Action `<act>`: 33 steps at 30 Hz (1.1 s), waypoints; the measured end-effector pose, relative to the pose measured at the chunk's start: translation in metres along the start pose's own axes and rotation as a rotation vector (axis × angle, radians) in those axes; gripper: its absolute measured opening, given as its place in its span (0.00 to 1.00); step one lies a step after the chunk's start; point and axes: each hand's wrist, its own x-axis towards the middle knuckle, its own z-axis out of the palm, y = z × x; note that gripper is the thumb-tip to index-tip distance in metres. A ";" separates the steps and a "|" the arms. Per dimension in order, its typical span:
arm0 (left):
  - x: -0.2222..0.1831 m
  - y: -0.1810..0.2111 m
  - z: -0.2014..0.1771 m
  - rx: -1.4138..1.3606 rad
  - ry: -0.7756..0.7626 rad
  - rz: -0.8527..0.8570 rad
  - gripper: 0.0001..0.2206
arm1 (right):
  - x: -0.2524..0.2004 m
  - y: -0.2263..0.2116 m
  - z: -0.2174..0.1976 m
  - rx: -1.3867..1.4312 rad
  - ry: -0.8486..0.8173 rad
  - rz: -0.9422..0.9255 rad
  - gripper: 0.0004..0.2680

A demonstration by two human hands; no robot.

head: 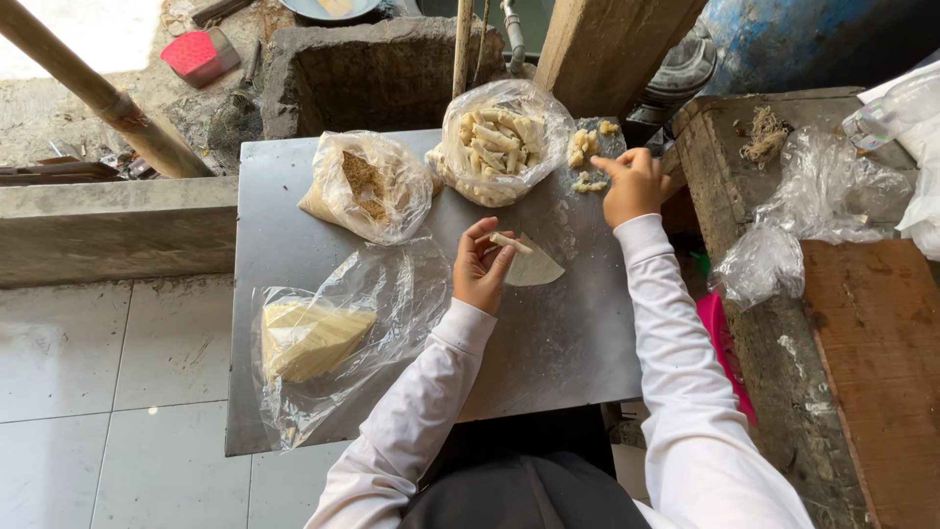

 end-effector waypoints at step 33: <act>-0.006 0.006 0.005 -0.109 0.088 -0.017 0.28 | -0.073 -0.132 -0.076 0.623 -0.084 -0.194 0.15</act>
